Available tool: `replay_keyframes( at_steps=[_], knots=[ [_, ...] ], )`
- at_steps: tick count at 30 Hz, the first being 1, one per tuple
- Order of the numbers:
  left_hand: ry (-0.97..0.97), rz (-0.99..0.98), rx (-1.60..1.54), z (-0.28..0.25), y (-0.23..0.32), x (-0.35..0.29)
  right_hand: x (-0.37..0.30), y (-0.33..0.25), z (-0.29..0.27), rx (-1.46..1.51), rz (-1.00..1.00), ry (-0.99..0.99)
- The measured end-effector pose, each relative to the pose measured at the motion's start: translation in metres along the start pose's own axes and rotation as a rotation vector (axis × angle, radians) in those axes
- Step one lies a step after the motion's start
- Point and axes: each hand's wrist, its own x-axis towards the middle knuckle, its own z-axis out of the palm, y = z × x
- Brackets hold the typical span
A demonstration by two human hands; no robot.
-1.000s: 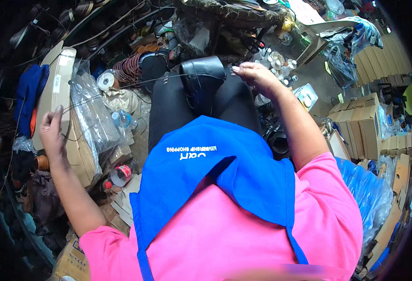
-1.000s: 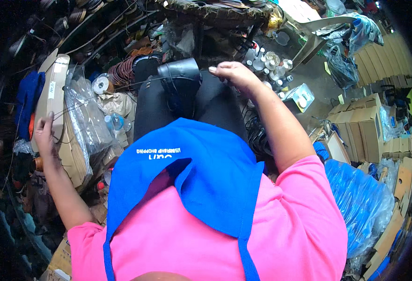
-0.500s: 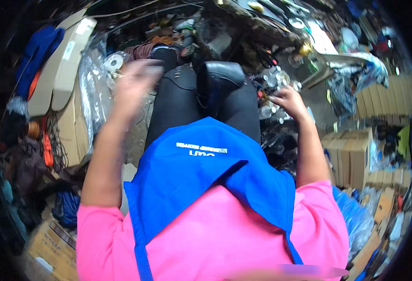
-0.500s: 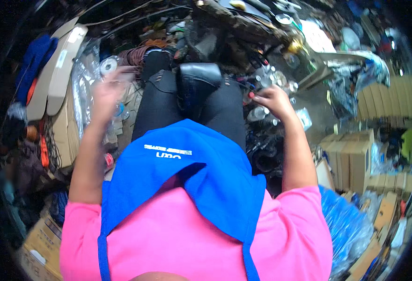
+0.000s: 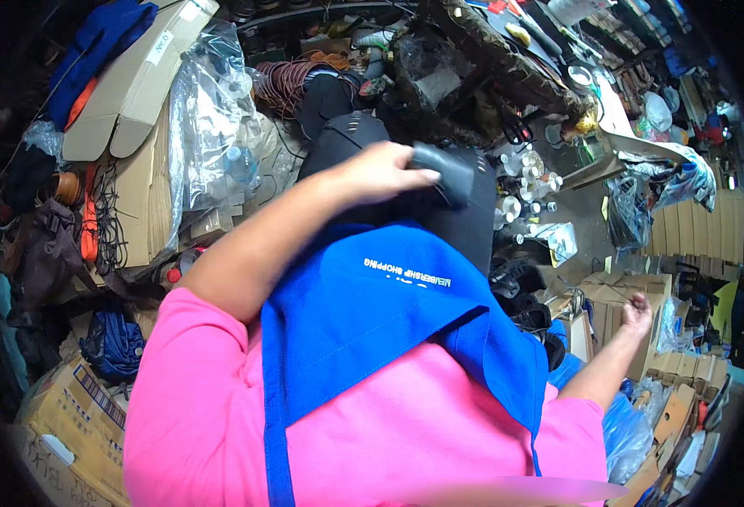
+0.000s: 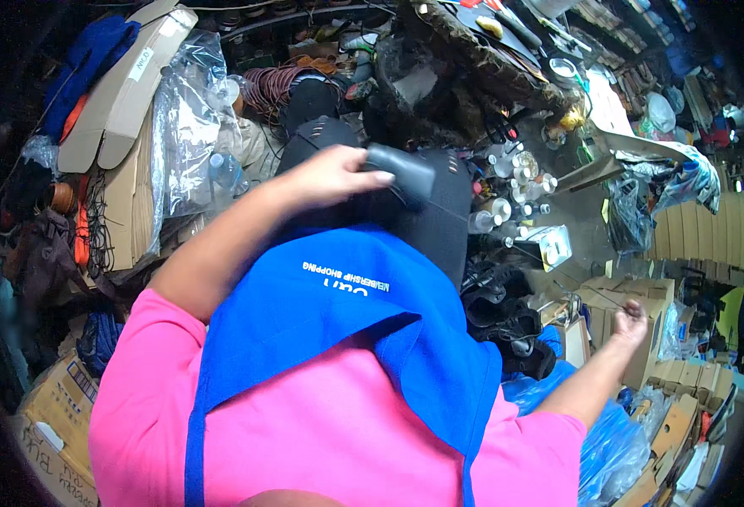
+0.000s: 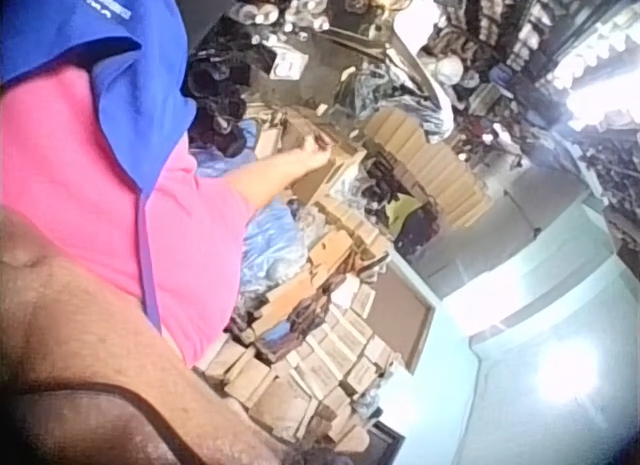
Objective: Manually stitching leather components of a shoe using a needle and thread.
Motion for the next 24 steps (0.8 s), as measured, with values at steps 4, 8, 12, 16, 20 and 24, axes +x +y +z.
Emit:
replay_keyframes(
  at_steps=[4,8,12,16,20,24],
  knots=[
    [0.22,0.019,0.155,-0.071,0.008,-0.063,0.014,-0.087,-0.035,-0.038,-0.114,-0.039],
    [0.399,-0.251,0.295,-0.134,0.011,-0.13,0.029,-0.176,-0.075,-0.099,-0.218,0.111],
    [0.716,-0.123,0.557,-0.121,0.003,-0.13,0.055,-0.274,-0.131,-0.145,-0.261,0.091],
    [0.422,0.04,0.029,-0.046,-0.004,-0.067,0.047,-0.366,-0.173,-0.295,-0.11,-0.627],
    [0.227,-0.119,-0.226,0.006,0.002,-0.007,-0.011,-0.415,-0.175,-0.379,-0.613,0.249],
    [-0.044,-0.132,-0.809,0.024,0.009,0.028,-0.086,-0.439,-0.166,-0.573,-0.815,0.453]
  ],
)
